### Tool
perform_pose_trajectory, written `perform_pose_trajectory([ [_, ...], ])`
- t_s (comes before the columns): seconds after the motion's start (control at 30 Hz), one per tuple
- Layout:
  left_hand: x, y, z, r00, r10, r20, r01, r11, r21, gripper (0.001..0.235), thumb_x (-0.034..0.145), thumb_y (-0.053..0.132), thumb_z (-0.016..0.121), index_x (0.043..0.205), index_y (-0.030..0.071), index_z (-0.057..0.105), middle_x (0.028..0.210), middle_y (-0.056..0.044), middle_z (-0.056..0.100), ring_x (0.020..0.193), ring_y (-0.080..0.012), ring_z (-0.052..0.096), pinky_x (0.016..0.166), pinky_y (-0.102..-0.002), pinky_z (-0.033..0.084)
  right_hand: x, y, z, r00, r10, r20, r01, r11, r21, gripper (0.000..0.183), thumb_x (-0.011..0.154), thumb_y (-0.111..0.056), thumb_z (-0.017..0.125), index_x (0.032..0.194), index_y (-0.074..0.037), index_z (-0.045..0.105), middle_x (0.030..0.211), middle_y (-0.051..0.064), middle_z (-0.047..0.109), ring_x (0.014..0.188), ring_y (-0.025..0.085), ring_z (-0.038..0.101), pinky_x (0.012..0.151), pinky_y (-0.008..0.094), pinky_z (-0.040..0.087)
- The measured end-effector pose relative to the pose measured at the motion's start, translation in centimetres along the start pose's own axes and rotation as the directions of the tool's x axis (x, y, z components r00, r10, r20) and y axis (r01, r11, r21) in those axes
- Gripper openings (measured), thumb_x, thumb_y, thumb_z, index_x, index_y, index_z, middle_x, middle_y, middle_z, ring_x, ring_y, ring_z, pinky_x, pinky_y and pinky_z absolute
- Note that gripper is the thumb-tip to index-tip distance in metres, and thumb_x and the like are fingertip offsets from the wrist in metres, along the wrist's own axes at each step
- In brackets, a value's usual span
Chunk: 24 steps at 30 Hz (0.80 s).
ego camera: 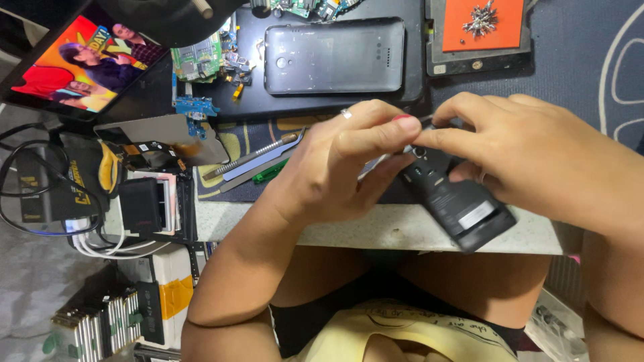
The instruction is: The person cleans a workbench with a brush, then uses a screwdriver to remove screws from a mobile phone. They remove the back cover, extract the battery, and use a metal pick to pry open the phone casing.
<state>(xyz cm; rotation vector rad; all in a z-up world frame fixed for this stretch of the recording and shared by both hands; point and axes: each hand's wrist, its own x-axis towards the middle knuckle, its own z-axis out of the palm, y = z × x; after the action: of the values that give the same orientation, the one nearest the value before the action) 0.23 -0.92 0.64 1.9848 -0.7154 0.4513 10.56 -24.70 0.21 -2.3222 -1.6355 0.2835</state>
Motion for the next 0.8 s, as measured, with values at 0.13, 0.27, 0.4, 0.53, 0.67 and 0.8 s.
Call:
perform_pose_trajectory([
  [0.13,-0.2,0.5,0.2,0.996,-0.031,0.083,0.03,0.999,0.018,0.053,0.102,-0.005,0.074,0.139,0.017,0.044,0.103,-0.011,0.065,0.085,-0.0279,0.067,0.07,-0.036,0.057,0.0,0.6,0.0,0.996,-0.032,-0.082,0.035,0.999,0.033,0.045,0.077,-0.015,0.072,0.122,-0.018,0.068,0.125,-0.001,0.066,0.108,0.026,0.066,0.084,0.04,0.052],
  [0.27,-0.2,0.5,0.0,0.995,0.045,0.091,-0.056,0.991,0.118,0.055,0.098,0.001,0.08,0.137,0.017,0.045,0.102,-0.009,0.064,0.082,-0.0295,0.065,0.065,-0.038,0.053,0.0,0.5,-0.3,0.998,0.062,-0.008,-0.061,0.995,0.082,0.049,0.073,-0.028,0.077,0.121,-0.02,0.071,0.121,0.0,0.067,0.106,0.028,0.065,0.083,0.041,0.053],
  [0.4,-0.3,0.3,-0.1,0.998,0.007,0.067,-0.011,0.998,0.058,0.053,0.104,-0.002,0.071,0.142,0.019,0.04,0.112,-0.008,0.065,0.09,-0.0259,0.067,0.071,-0.033,0.056,0.0,-0.4,-0.3,0.998,-0.006,-0.066,0.003,0.999,-0.042,0.071,0.065,-0.059,0.077,0.116,-0.01,0.067,0.123,0.005,0.065,0.108,0.029,0.064,0.086,0.042,0.052],
  [0.53,-0.6,0.3,0.1,0.999,0.012,0.052,-0.022,0.978,0.207,0.052,0.102,0.004,0.081,0.138,0.018,0.046,0.101,-0.008,0.065,0.08,-0.0285,0.066,0.062,-0.037,0.052,0.0,-1.7,0.1,0.998,-0.007,-0.055,-0.005,0.977,-0.212,0.084,0.061,-0.067,0.074,0.117,-0.006,0.064,0.125,0.009,0.062,0.109,0.029,0.062,0.085,0.04,0.052],
  [0.67,-0.6,0.5,-0.1,0.997,0.033,0.069,-0.042,0.989,0.139,0.053,0.104,-0.002,0.071,0.142,0.019,0.041,0.111,-0.007,0.065,0.089,-0.0276,0.068,0.072,-0.035,0.056,0.0,-2.1,0.0,0.996,0.083,0.015,-0.078,0.977,-0.196,0.073,0.066,-0.06,0.079,0.119,-0.013,0.064,0.114,0.007,0.06,0.106,0.028,0.061,0.083,0.04,0.052],
  [0.8,-0.8,0.6,-0.2,0.997,-0.007,0.078,0.0,0.996,0.085,0.051,0.097,-0.002,0.078,0.133,0.016,0.048,0.1,-0.01,0.064,0.079,-0.0263,0.066,0.065,-0.034,0.054,0.1,-2.0,-0.2,1.0,0.027,-0.01,-0.028,0.991,-0.128,0.073,0.064,-0.052,0.081,0.121,-0.011,0.064,0.119,0.007,0.061,0.107,0.029,0.061,0.086,0.04,0.052],
])
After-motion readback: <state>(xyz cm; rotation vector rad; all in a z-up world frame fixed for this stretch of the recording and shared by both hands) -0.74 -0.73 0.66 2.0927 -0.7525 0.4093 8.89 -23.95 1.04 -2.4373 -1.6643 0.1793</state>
